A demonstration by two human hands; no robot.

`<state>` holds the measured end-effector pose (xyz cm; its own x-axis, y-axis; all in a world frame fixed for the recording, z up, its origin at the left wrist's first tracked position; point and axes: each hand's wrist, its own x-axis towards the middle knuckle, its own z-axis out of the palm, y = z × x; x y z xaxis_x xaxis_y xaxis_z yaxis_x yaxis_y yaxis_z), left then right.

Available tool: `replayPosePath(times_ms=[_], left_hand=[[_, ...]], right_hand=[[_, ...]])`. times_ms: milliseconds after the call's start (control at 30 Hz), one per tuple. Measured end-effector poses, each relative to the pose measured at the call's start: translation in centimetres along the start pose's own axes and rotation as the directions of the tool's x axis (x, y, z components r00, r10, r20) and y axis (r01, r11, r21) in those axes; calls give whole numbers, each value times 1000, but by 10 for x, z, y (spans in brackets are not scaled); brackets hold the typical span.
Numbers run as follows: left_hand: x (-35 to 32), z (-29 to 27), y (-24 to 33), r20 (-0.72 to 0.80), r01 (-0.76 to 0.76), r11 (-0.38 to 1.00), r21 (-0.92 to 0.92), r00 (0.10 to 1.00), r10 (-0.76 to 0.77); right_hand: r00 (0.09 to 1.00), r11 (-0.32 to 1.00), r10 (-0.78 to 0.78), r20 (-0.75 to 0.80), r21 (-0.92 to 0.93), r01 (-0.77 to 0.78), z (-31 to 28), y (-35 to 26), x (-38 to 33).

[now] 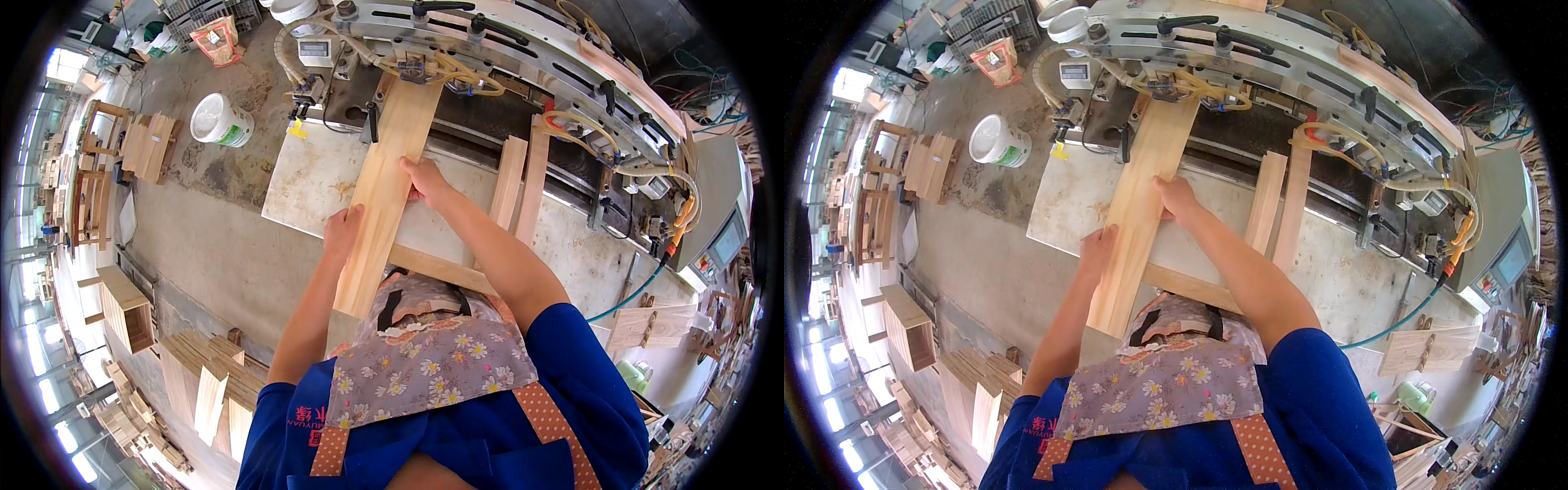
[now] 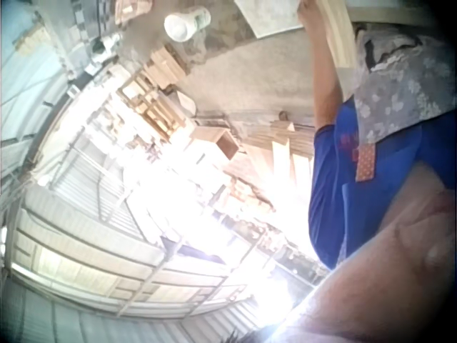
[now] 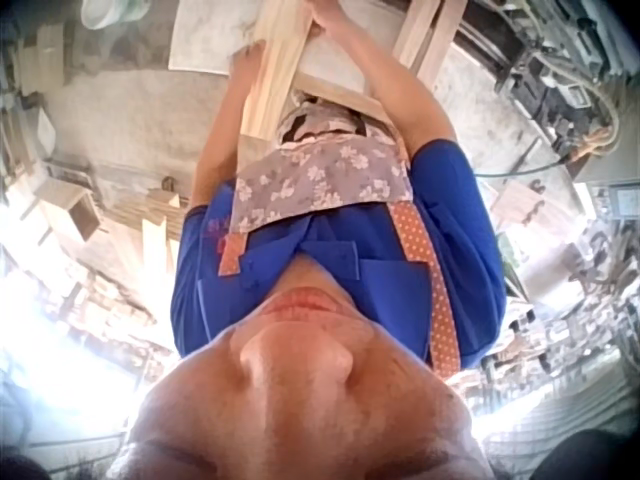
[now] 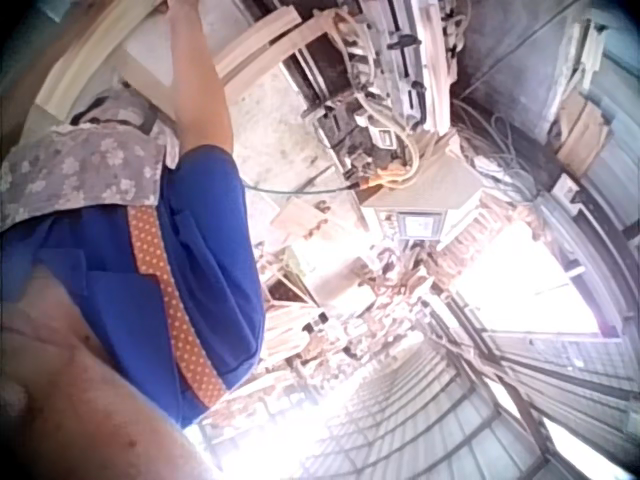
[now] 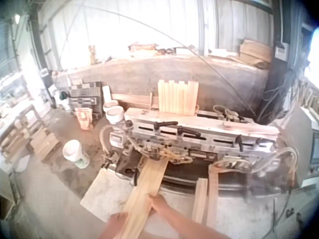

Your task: The person operates a woodworking machine in a workshop, feeding wooden planks through the equipment to process them. They handle the wood by hand, positioning it on the machine's table and guiding it through the mechanism. The person also stacks processed pieces and briefly touches their face during the task.

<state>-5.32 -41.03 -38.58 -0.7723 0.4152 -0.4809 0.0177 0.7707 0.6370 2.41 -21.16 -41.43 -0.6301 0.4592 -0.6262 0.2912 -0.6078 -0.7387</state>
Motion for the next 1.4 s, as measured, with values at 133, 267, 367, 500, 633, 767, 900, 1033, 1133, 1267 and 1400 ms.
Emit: replayPosePath(times_ms=[133,267,367,500,633,767,900,1033,1133,1267,1400], left_hand=[[-2,1,5,7,32,999,-31,999,-32],[-3,-3,11,-63,-121,915,384,986,157],[-17,6,58,-55,-478,691,541,800,597],[20,33,121,175,-744,516,424,626,760],[73,58,140,165,-632,476,611,690,705],[75,69,151,209,-604,427,673,710,673],[78,64,153,287,-557,426,713,786,547],[79,70,147,192,-545,415,728,744,640],[77,69,153,213,-547,407,731,751,625],[76,68,153,211,-558,371,742,720,661],[74,64,154,221,-557,443,702,762,608]], right_hand=[[1000,1000,8,-10,11,-8,0,0,2],[1000,1000,9,-16,-12,-10,4,1,-2],[999,998,25,-36,-60,-27,0,-2,3],[1000,999,24,-12,-43,-25,-4,1,11],[999,999,-3,-47,-42,1,2,0,8],[1000,963,6,18,-270,-1,-19,1,13],[948,454,-317,22,-874,172,-60,-18,-57],[748,473,-564,-350,-879,-55,-106,-5,-149],[731,402,-567,-380,-902,-157,-105,14,-172],[720,392,-591,-364,-909,-138,-84,23,-165],[732,395,-590,-341,-912,-106,-74,-7,-158]])
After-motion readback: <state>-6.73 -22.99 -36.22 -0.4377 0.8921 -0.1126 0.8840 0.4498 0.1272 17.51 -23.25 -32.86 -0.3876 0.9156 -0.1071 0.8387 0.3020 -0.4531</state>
